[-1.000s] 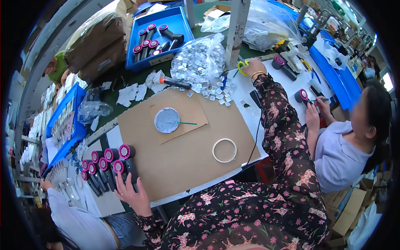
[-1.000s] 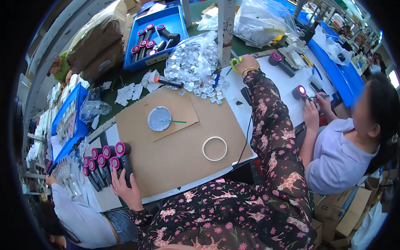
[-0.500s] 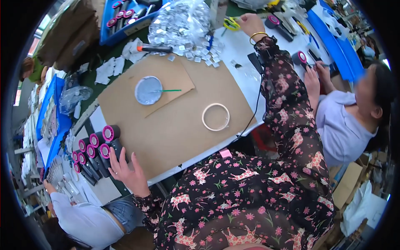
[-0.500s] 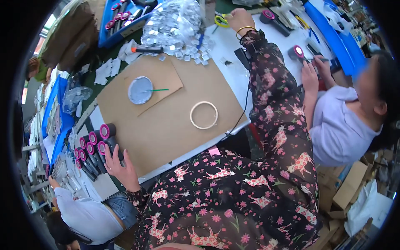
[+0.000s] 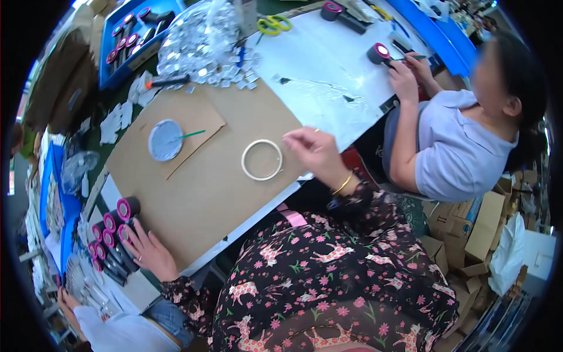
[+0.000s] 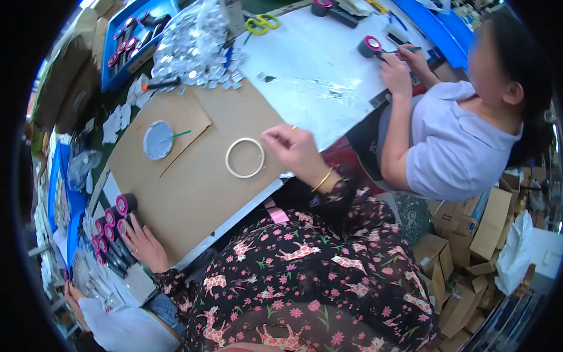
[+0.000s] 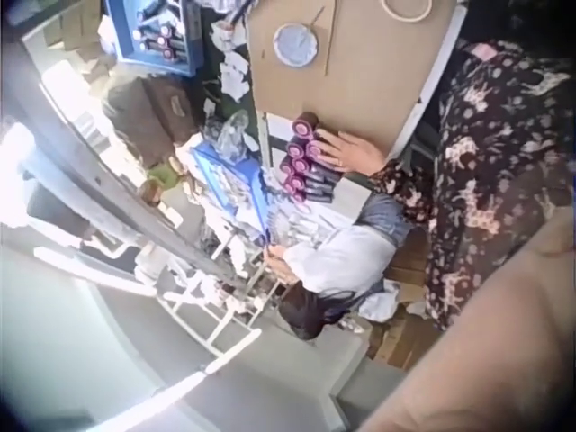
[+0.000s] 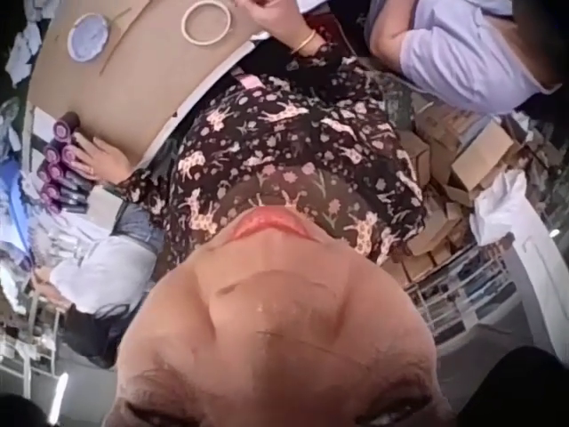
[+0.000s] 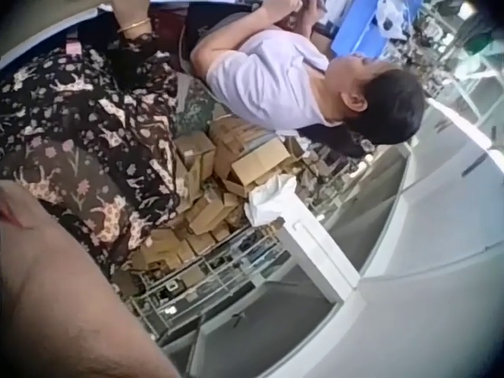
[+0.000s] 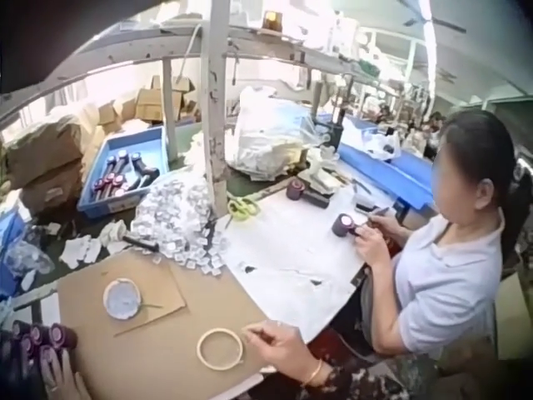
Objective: The person cuts a piece of tape using shears, peels the backing, and presses the tape onto a handheld fan. They then pick up another handheld fan from a group of fans and repeat the process.
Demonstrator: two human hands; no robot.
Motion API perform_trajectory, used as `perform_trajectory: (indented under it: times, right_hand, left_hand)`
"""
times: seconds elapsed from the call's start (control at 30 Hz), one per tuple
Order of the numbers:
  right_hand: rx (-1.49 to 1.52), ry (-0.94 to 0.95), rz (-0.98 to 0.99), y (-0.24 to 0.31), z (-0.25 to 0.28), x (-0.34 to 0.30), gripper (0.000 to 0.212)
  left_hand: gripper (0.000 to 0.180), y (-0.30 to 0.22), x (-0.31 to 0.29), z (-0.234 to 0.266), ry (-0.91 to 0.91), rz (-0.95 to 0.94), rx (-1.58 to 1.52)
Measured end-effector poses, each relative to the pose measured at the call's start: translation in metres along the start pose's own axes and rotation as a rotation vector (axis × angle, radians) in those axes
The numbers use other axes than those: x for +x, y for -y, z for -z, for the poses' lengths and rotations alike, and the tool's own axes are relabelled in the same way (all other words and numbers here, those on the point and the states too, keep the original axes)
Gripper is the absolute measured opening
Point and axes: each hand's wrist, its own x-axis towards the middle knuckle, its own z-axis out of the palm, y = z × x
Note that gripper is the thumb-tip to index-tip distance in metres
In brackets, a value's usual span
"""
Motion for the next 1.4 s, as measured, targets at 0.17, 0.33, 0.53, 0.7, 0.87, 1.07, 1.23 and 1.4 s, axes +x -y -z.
perform_trajectory:
  times: [0.17, 0.33, 0.53, 0.7, 0.87, 1.07, 1.23, 1.4]
  right_hand:
    - [0.079, 0.028, -0.021, -0.012, -0.021, -0.019, 0.008]
    - [-0.027, -0.012, 0.142, -0.024, -0.042, -0.018, 0.008]
    - [-0.047, -0.051, 0.199, -0.03, -0.062, -0.029, 0.011]
    - [0.045, 0.038, 0.132, -0.025, -0.07, -0.038, 0.01]
    - [-0.238, -0.005, 0.247, -0.019, -0.054, -0.038, 0.01]
    - [-0.134, -0.097, 0.323, -0.019, -0.057, -0.026, 0.01]
    - [-0.107, -0.051, 0.341, -0.018, -0.042, -0.032, 0.009]
    - [-0.14, 0.041, 0.291, -0.012, -0.043, -0.037, 0.006]
  left_hand:
    - [0.052, 0.01, 0.01, -0.02, -0.159, -0.085, -0.032]
    - [0.052, 0.02, 0.006, -0.024, -0.217, -0.123, 0.094]
    - [0.057, 0.016, 0.018, -0.033, -0.203, 0.084, 0.109]
    - [0.057, 0.03, 0.005, -0.023, -0.237, 0.094, 0.174]
    - [0.061, 0.014, 0.036, -0.023, -0.094, 0.012, 0.188]
    - [0.054, 0.033, 0.01, -0.011, -0.058, 0.09, 0.179]
    - [0.042, -0.036, 0.027, 0.021, -0.507, -0.134, -0.183]
    - [0.022, -0.114, 0.055, 0.067, -0.88, -0.183, -0.551]
